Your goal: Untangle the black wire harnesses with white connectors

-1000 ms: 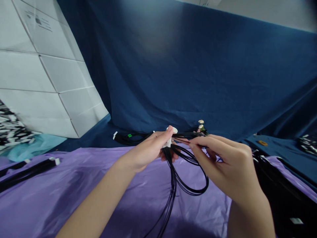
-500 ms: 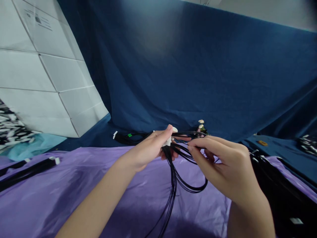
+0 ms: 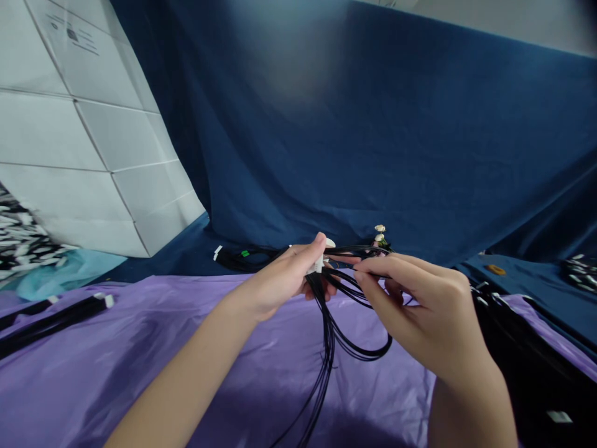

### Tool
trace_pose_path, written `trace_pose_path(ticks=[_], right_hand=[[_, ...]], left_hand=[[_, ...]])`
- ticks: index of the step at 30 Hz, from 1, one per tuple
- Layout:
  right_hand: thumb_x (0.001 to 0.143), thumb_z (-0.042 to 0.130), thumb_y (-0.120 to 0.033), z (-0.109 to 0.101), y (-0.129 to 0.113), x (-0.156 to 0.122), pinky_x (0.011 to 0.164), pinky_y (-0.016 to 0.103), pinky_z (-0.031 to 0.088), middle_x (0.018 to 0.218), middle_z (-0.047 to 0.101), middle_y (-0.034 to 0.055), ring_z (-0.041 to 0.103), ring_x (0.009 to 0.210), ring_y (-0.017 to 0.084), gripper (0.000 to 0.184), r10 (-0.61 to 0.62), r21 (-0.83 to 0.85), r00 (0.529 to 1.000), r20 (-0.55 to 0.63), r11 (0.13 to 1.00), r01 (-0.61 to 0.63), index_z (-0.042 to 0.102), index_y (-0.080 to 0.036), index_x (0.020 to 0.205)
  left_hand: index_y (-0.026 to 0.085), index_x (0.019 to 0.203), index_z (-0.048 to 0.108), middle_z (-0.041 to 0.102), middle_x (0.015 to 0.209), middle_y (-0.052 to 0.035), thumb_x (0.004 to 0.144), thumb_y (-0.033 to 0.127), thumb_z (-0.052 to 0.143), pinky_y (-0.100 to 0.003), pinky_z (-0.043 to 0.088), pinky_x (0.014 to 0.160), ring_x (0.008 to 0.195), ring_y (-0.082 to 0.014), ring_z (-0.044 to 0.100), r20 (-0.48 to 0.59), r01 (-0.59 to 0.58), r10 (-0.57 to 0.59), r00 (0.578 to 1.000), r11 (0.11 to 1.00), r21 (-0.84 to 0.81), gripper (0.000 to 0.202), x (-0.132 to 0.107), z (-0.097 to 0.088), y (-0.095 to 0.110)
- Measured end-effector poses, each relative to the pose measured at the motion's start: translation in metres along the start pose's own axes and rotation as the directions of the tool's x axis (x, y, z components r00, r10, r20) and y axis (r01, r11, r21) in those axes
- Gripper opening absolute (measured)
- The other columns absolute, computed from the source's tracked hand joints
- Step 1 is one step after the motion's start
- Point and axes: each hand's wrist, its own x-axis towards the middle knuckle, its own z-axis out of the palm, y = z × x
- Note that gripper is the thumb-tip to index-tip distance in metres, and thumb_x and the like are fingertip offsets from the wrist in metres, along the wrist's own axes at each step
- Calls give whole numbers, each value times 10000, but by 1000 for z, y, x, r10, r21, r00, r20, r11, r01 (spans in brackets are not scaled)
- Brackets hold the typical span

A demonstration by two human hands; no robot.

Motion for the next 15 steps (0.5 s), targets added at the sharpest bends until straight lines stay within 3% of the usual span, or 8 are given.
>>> trace_pose_path(ticks=[10,15], right_hand=[[848,614,-120,0,0,0,523,207,406,776,658,-7,537,573,62,106,-5,18,1000,13,1000,4,671,-187,908],[823,630,-99,3,0,2,551,190,402,727,641,-40,532,582,53,123,27,-27,999,-36,999,-28,674,-196,885]], left_hand=[[140,724,628,595,636,-50,915,628,364,-232,339,533,591,-122,523,28,-3,3,1000,1000,-23,587,1,-1,-1],[135,719,598,615,655,-64,905,649,358,-234,349,535,601,-131,541,17,16,-16,1000,1000,20,597,1,-1,0]])
